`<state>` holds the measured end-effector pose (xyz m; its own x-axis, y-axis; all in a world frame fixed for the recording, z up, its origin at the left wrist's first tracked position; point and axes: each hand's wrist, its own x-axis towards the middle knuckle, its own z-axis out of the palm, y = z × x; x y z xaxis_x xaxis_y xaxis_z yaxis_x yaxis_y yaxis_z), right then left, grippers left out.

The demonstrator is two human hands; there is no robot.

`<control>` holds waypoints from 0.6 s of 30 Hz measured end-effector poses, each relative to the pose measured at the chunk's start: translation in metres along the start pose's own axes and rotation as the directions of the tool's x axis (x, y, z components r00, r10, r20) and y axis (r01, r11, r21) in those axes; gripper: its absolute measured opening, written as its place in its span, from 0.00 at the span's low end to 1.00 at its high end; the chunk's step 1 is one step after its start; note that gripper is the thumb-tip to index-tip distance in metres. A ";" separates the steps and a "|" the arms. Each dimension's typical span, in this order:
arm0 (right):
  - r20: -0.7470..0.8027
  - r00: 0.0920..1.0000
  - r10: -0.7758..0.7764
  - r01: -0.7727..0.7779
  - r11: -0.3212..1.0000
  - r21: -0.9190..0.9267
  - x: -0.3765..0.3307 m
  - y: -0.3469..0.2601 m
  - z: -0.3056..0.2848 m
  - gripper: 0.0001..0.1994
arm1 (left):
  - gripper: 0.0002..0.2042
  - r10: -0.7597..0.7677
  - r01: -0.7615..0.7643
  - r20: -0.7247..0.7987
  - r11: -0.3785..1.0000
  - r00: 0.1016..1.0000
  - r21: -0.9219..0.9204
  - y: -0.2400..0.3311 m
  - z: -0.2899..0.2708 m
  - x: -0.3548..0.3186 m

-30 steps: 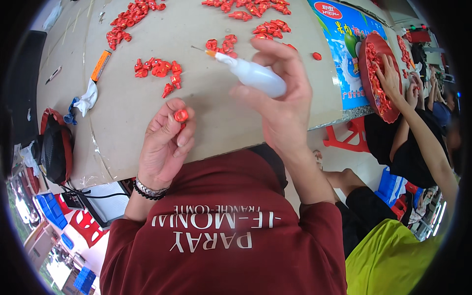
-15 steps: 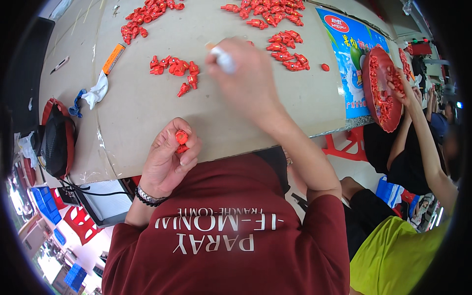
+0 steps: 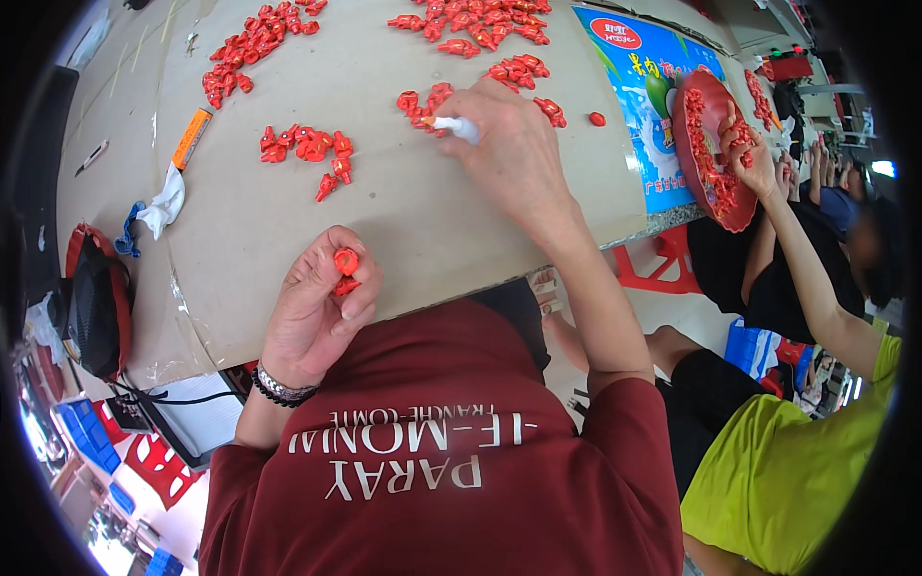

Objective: The person fills small red candy wrappers with a white substance using a squeeze bottle. They pick up a wrapper, apply the substance, and then place the filled item into a red bowl. The process is repeated continuously throughout the video.

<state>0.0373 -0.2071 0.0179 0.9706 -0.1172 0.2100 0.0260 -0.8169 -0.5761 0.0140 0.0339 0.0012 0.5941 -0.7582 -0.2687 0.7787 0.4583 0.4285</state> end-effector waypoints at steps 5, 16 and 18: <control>0.009 1.000 0.021 -0.022 0.997 0.073 -0.008 0.003 0.000 0.11 | 0.15 0.006 -0.006 -0.026 1.000 1.000 -0.007 0.000 0.003 0.007; 0.016 0.977 -0.215 0.215 0.977 -0.007 -0.013 -0.005 -0.003 0.12 | 0.12 -0.002 0.000 -0.060 0.999 0.998 -0.034 0.000 0.005 0.010; 0.056 0.972 -0.227 0.231 0.971 -0.064 -0.011 -0.002 0.002 0.11 | 0.11 0.011 -0.013 -0.071 1.000 0.997 -0.022 0.000 0.008 0.012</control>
<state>0.0268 -0.2033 0.0153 0.9513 0.1034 0.2904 0.2337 -0.8564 -0.4603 0.0191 0.0213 0.0049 0.6158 -0.7179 -0.3247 0.7752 0.4785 0.4124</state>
